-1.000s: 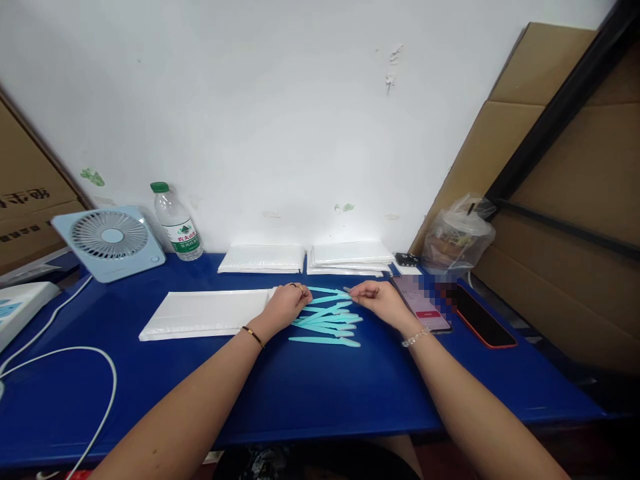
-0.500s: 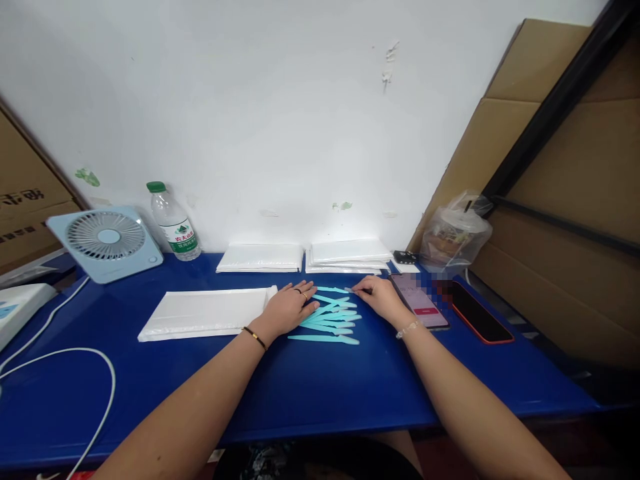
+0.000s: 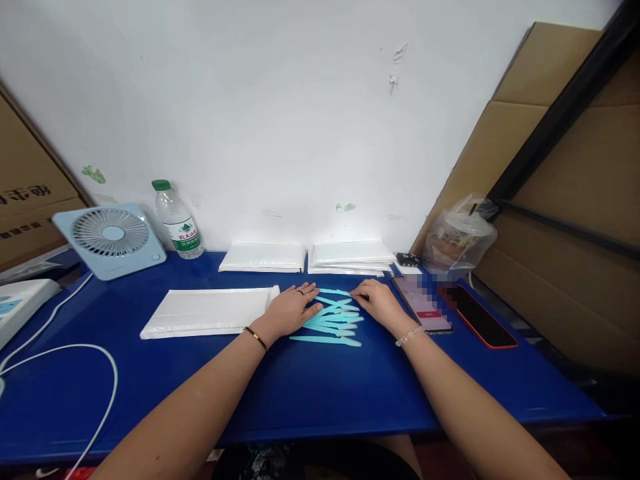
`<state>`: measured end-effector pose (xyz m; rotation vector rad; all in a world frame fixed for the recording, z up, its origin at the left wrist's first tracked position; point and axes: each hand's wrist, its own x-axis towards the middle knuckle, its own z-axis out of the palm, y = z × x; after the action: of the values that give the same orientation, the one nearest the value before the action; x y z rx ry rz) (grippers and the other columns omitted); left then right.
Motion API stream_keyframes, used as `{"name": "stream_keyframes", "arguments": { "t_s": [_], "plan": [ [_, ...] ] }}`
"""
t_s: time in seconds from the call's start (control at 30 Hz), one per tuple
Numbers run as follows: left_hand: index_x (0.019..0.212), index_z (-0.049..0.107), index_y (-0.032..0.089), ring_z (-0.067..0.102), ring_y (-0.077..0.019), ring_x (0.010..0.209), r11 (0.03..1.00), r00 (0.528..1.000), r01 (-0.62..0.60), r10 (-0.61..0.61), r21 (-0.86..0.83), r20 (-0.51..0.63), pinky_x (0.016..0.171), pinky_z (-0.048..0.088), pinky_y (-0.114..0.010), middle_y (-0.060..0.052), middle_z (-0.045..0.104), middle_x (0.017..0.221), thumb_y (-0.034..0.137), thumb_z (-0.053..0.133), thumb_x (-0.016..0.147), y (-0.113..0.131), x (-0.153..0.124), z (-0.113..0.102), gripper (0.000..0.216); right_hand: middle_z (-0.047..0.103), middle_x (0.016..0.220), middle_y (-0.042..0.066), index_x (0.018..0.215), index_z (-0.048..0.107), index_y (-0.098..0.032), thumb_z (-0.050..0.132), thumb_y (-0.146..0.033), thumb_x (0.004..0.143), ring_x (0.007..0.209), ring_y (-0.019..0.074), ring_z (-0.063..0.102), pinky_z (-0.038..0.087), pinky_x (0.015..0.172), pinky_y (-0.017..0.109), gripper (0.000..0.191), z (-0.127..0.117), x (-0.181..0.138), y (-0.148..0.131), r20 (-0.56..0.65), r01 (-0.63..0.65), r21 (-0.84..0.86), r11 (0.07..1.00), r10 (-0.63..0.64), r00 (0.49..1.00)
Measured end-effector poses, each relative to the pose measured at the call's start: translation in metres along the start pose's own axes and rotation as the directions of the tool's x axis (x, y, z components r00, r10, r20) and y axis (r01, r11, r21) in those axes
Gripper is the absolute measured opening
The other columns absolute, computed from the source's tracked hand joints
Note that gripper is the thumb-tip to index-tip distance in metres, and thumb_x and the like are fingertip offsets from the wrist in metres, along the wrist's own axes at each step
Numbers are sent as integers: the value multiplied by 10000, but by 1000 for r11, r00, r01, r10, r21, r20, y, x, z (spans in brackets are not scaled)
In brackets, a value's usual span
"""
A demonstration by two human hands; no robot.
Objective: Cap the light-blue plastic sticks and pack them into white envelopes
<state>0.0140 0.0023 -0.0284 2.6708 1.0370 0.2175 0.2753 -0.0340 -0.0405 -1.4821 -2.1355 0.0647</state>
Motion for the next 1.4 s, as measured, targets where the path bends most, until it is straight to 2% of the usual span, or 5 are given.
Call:
{"name": "stream_keyframes", "arguments": {
  "t_s": [0.33, 0.53, 0.77, 1.1, 1.4],
  "plan": [
    [1425, 305, 209, 281, -278, 1360, 999, 997, -52, 52, -15, 49, 1111, 182, -416, -111, 296, 1482, 753, 476, 699, 7, -6, -1, 923, 671, 964, 87, 985, 709, -202, 491, -331, 890, 904, 205, 623, 481, 827, 342, 270, -1, 2, -11, 67, -43, 110, 993, 36, 997],
    [1337, 419, 164, 482, -262, 1179, 998, 999, -26, 27, 54, -23, 978, 373, -373, -140, 516, 1296, 458, 569, 816, 29, -16, -5, 616, 311, 1460, 167, 1444, 261, -166, 585, -660, 707, 1344, 333, 250, 275, 1063, 490, 945, -5, -24, -41, 344, 0, 26, 1000, -9, 939],
    [1006, 544, 165, 529, -224, 952, 959, 994, -86, 103, 269, -49, 802, 459, -333, -95, 583, 996, 174, 416, 887, 72, -55, 11, 176, 554, 1047, 114, 1121, 514, -165, 401, -231, 926, 959, 233, 511, 458, 812, 376, 235, -10, -69, -106, 227, 163, -262, 951, -104, 968],
    [952, 524, 154, 554, -241, 937, 970, 999, 11, 1, 243, -49, 803, 467, -340, -93, 598, 969, 223, 512, 802, 103, -77, 21, 166, 627, 917, 114, 967, 553, -132, 547, -192, 740, 814, 258, 607, 463, 702, 347, 235, -30, -67, -130, 505, 227, -314, 922, -40, 862],
    [835, 503, 180, 488, -122, 571, 721, 964, 60, -221, -691, -147, 555, 390, -250, 13, 519, 642, 470, 470, 863, 117, -69, 29, 293, 608, 1155, 111, 1331, 423, -248, 740, -326, 615, 974, 270, 595, 477, 795, 385, 787, -114, -41, -130, 278, -67, 451, 890, -69, 958]
  ]
}}
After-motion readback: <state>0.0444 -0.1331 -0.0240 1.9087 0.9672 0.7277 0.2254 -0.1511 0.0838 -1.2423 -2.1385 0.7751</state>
